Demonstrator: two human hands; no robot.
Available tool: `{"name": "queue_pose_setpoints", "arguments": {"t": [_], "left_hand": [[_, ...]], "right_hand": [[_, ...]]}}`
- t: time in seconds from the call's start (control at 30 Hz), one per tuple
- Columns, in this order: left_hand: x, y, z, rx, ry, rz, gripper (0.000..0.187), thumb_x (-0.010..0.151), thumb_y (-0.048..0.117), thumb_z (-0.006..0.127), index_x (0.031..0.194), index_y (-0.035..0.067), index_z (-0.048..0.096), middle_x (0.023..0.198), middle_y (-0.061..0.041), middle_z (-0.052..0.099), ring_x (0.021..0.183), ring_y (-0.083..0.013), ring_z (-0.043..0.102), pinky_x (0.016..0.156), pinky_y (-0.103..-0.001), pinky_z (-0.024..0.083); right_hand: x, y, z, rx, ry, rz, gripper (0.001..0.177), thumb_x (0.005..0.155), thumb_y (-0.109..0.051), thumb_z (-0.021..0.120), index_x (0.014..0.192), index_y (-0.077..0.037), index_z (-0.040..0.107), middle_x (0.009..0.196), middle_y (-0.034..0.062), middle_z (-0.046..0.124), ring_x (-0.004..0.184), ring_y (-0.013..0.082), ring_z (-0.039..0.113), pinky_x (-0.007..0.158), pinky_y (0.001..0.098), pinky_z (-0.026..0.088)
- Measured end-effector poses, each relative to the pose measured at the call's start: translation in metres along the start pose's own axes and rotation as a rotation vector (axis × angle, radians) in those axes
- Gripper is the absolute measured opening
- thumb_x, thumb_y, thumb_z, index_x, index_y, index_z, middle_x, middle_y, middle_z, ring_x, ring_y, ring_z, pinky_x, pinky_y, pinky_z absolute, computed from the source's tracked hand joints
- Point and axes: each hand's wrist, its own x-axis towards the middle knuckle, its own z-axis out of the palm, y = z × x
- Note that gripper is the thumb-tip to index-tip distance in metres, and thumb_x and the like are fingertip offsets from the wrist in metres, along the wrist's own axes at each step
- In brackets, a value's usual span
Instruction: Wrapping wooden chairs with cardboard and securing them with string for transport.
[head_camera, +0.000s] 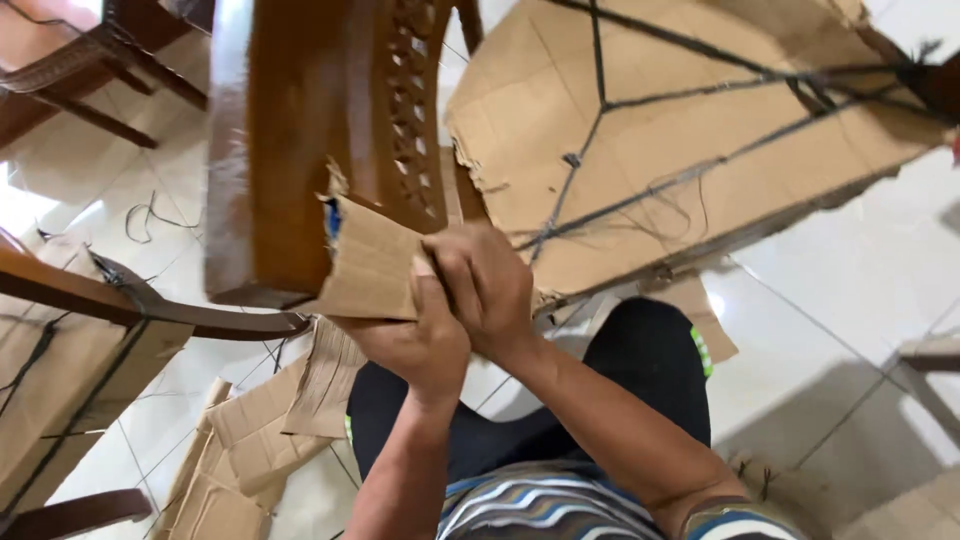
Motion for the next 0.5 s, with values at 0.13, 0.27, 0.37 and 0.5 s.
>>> {"name": "queue_pose_setpoints", "arguments": {"t": [0.13,0.27,0.37,0.5], "left_hand": [[0.004,0.007,-0.007,-0.043,-0.082,-0.009,0.081,0.083,0.004,0.087,0.146,-0.009,0.039,0.138,-0.029,0.051,0.136,-0.0356,0.052,0.117,-0.048,0.039],[0.004,0.015,-0.018,-0.073,-0.107,-0.030,0.081,0.087,-0.001,0.084,0.150,-0.006,0.034,0.144,-0.027,0.046,0.141,-0.0328,0.047,0.121,-0.050,0.034],[0.014,0.023,-0.004,-0.128,-0.064,-0.027,0.079,0.089,-0.001,0.084,0.150,-0.003,0.034,0.143,-0.025,0.046,0.140,-0.0301,0.046,0.121,-0.049,0.034],[0.019,0.028,-0.003,-0.097,-0.036,0.003,0.078,0.090,0.003,0.083,0.148,-0.008,0.033,0.140,-0.031,0.047,0.140,-0.0364,0.048,0.119,-0.053,0.036]], "right_hand": [[-0.106,0.068,-0.004,-0.022,-0.109,-0.248,0.058,0.110,-0.033,0.028,0.147,0.006,0.049,0.147,0.0262,0.054,0.137,0.0536,0.049,0.116,0.0692,0.035],[-0.141,0.087,0.012,-0.347,0.062,-0.183,0.066,0.098,-0.021,0.066,0.151,0.007,0.038,0.152,0.0322,0.045,0.141,0.0567,0.041,0.116,0.0695,0.028],[-0.111,0.097,0.031,-0.383,0.177,-0.223,0.059,0.101,-0.029,0.066,0.143,0.006,0.044,0.144,0.0306,0.052,0.133,0.0539,0.052,0.112,0.0643,0.039],[-0.101,0.102,0.032,-0.393,0.196,-0.291,0.045,0.097,-0.020,0.072,0.129,0.007,0.053,0.132,0.0300,0.063,0.117,0.0502,0.067,0.101,0.0562,0.055]]}}
